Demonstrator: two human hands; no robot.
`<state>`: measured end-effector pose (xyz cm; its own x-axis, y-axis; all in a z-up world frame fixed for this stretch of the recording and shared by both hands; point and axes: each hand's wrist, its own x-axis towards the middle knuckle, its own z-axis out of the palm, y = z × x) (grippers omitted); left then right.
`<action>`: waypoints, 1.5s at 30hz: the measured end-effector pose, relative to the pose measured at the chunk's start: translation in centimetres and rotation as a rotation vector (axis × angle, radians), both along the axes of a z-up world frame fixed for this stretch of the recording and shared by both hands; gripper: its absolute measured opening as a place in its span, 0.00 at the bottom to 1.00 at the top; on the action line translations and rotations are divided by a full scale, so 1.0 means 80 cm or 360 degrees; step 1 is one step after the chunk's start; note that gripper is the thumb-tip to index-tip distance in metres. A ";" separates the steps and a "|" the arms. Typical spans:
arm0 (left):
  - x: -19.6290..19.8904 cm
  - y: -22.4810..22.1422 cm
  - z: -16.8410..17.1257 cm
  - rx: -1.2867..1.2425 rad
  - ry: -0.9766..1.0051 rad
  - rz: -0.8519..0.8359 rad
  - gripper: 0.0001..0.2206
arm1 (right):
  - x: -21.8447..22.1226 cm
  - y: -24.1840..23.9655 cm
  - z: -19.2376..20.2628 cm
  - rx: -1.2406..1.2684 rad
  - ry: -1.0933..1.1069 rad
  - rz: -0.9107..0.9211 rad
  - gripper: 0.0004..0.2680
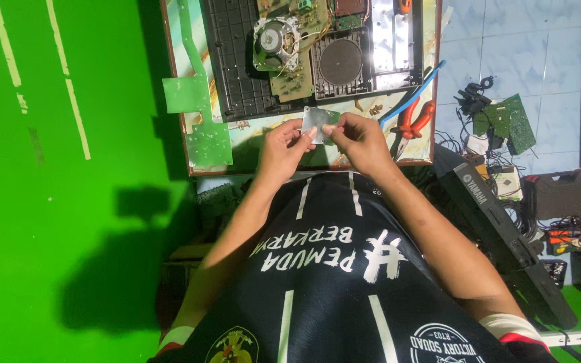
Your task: The person disassembles an electronic keyboard, placing internal components and screws into plastic cups, and then uses a screwdriver to remove additional screws from a circuit board.
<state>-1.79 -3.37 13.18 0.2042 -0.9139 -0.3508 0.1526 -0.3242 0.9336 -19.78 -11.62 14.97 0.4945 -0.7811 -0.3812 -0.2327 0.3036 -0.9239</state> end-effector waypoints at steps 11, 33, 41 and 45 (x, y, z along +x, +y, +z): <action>0.031 0.013 -0.028 0.0213 -0.0173 0.0210 0.08 | -0.004 -0.006 -0.034 0.0057 0.0085 0.0032 0.09; 0.070 0.065 -0.116 0.0259 -0.1313 0.0275 0.13 | -0.006 0.003 -0.094 -0.1139 0.1015 0.0683 0.15; 0.063 0.046 -0.055 0.0430 -0.1661 -0.0033 0.22 | 0.010 -0.004 -0.107 -0.1052 0.1209 0.0882 0.18; 0.050 0.037 -0.055 0.0278 -0.1709 -0.0265 0.16 | 0.009 -0.005 -0.112 -0.1034 0.1149 0.0835 0.14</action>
<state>2.18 -0.41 8.77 0.3593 -0.9133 -0.1916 -0.7692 -0.4061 0.4934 -19.08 -11.99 6.00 0.6498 -0.6955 -0.3068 -0.7395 -0.4852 -0.4666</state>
